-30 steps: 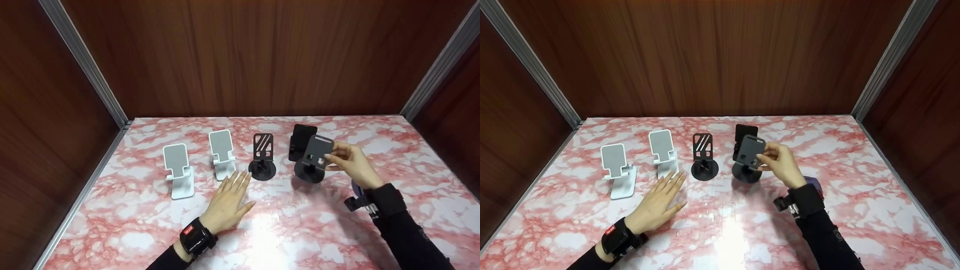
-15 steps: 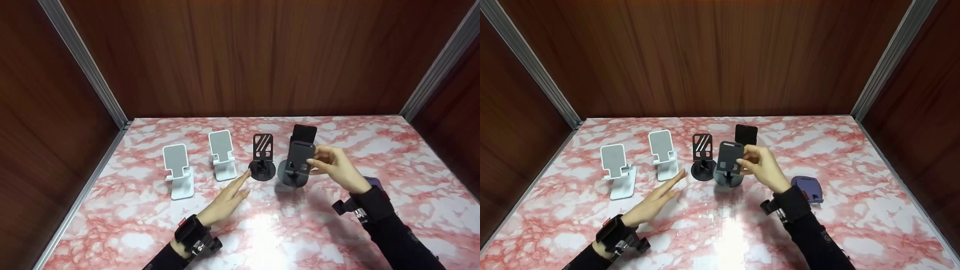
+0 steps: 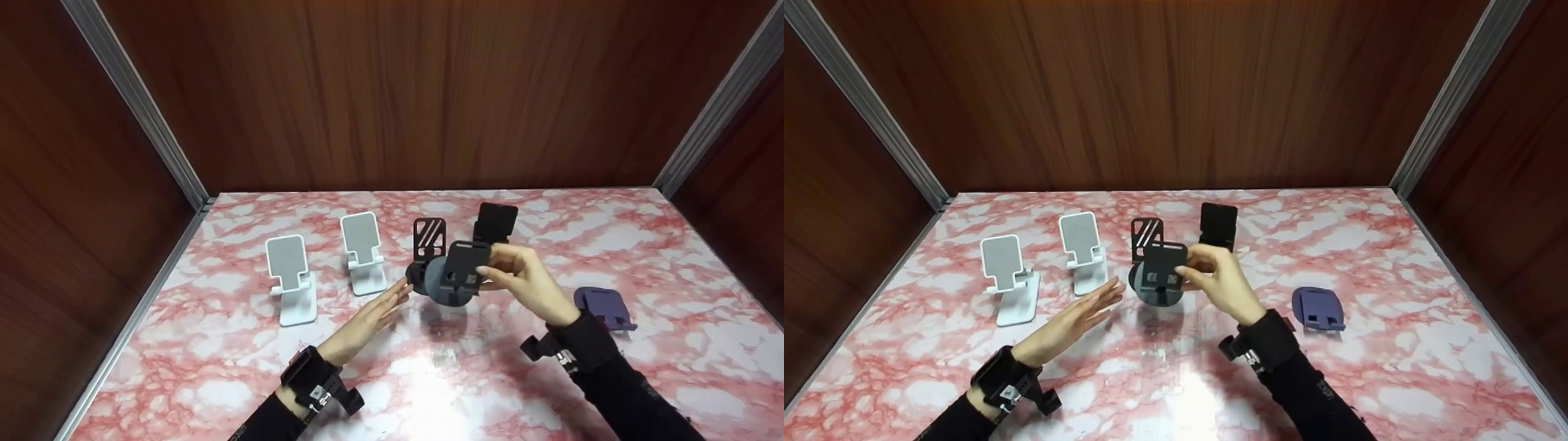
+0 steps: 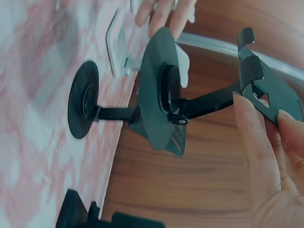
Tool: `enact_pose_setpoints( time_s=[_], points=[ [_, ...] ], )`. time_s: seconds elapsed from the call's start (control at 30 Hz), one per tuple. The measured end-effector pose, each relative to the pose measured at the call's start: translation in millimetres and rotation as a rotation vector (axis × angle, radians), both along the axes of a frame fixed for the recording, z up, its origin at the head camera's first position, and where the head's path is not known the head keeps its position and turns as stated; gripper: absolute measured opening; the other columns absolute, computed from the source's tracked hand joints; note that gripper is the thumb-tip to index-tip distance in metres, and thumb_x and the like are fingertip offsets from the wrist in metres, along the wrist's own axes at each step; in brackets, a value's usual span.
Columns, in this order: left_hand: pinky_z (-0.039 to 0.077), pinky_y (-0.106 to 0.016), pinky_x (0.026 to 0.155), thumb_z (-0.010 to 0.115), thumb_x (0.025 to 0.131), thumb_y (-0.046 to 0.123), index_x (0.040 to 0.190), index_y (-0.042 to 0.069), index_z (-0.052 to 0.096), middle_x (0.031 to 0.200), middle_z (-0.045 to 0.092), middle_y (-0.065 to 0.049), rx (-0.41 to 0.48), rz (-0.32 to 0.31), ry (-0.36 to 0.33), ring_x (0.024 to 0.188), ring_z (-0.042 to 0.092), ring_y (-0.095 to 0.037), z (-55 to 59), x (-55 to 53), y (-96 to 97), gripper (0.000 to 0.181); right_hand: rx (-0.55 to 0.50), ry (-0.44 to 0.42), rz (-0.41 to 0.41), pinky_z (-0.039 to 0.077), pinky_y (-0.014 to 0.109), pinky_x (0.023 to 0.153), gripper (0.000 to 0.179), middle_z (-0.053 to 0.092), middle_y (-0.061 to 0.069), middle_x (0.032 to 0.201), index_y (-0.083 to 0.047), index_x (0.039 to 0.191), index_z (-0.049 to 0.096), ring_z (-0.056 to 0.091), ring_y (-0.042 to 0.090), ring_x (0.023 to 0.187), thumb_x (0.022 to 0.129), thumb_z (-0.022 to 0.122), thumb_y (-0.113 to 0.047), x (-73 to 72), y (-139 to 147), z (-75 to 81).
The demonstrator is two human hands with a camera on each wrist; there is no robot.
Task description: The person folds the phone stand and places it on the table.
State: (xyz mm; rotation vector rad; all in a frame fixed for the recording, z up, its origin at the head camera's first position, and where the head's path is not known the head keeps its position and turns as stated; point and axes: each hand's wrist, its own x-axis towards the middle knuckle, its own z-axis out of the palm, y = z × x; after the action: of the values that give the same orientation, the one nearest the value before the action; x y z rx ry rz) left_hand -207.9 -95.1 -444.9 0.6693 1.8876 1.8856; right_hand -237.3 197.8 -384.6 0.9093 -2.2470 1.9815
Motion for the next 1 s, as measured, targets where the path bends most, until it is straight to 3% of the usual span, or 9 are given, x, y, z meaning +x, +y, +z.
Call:
enact_pose_setpoints(
  time_s=[0.23, 0.37, 0.53, 0.8, 1.0],
  points=[
    [0.016, -0.050, 0.117, 0.022, 0.107, 0.024, 0.153, -0.001, 0.008, 0.156, 0.018, -0.025, 0.120, -0.038, -0.056, 0.141, 0.021, -0.042, -3.2, -5.2, 1.1, 0.054, -0.047, 0.023, 0.036, 0.059, 0.043, 0.071, 0.009, 0.061, 0.026, 0.079, 0.010, 0.083, 0.055, 0.069, 0.022, 0.077, 0.090, 0.060, 0.009, 3.3, -16.0, -7.8],
    [0.023, -0.050, 0.115, 0.028, 0.107, 0.022, 0.151, -0.006, 0.013, 0.153, 0.023, -0.027, 0.201, 0.004, -0.144, 0.136, 0.033, -0.040, -4.9, -4.4, 1.8, 0.054, -0.058, 0.042, 0.069, 0.059, 0.042, 0.071, 0.007, 0.061, 0.026, 0.081, 0.014, 0.085, 0.057, 0.069, 0.021, 0.078, 0.090, 0.061, 0.010, 4.4, -23.4, -12.8],
    [0.032, -0.047, 0.112, 0.032, 0.106, 0.018, 0.150, -0.009, 0.017, 0.149, 0.030, -0.028, 0.257, 0.078, -0.175, 0.126, 0.047, -0.031, -6.3, -3.0, 3.8, 0.053, -0.068, 0.064, 0.119, 0.059, 0.043, 0.069, 0.002, 0.062, 0.027, 0.084, 0.013, 0.087, 0.060, 0.070, 0.021, 0.079, 0.089, 0.059, 0.013, 5.9, -31.3, -18.8],
    [0.049, -0.038, 0.098, 0.038, 0.104, 0.005, 0.144, -0.011, 0.030, 0.133, 0.052, -0.025, 0.273, 0.160, -0.142, 0.104, 0.063, -0.020, -8.5, -4.7, 5.8, 0.044, -0.045, 0.070, 0.152, 0.059, 0.042, 0.069, 0.006, 0.063, 0.022, 0.087, 0.007, 0.088, 0.063, 0.070, 0.021, 0.079, 0.089, 0.060, 0.012, 8.6, -39.0, -22.8],
    [0.059, -0.039, 0.077, 0.051, 0.094, -0.008, 0.129, -0.014, 0.045, 0.110, 0.065, -0.023, 0.142, 0.250, -0.022, 0.082, 0.068, -0.017, -9.9, -6.7, 1.7, 0.036, -0.038, 0.052, 0.186, 0.059, 0.043, 0.069, 0.004, 0.062, 0.024, 0.087, 0.008, 0.087, 0.061, 0.070, 0.023, 0.080, 0.090, 0.060, 0.009, 11.4, -43.7, -21.6]
  ],
)
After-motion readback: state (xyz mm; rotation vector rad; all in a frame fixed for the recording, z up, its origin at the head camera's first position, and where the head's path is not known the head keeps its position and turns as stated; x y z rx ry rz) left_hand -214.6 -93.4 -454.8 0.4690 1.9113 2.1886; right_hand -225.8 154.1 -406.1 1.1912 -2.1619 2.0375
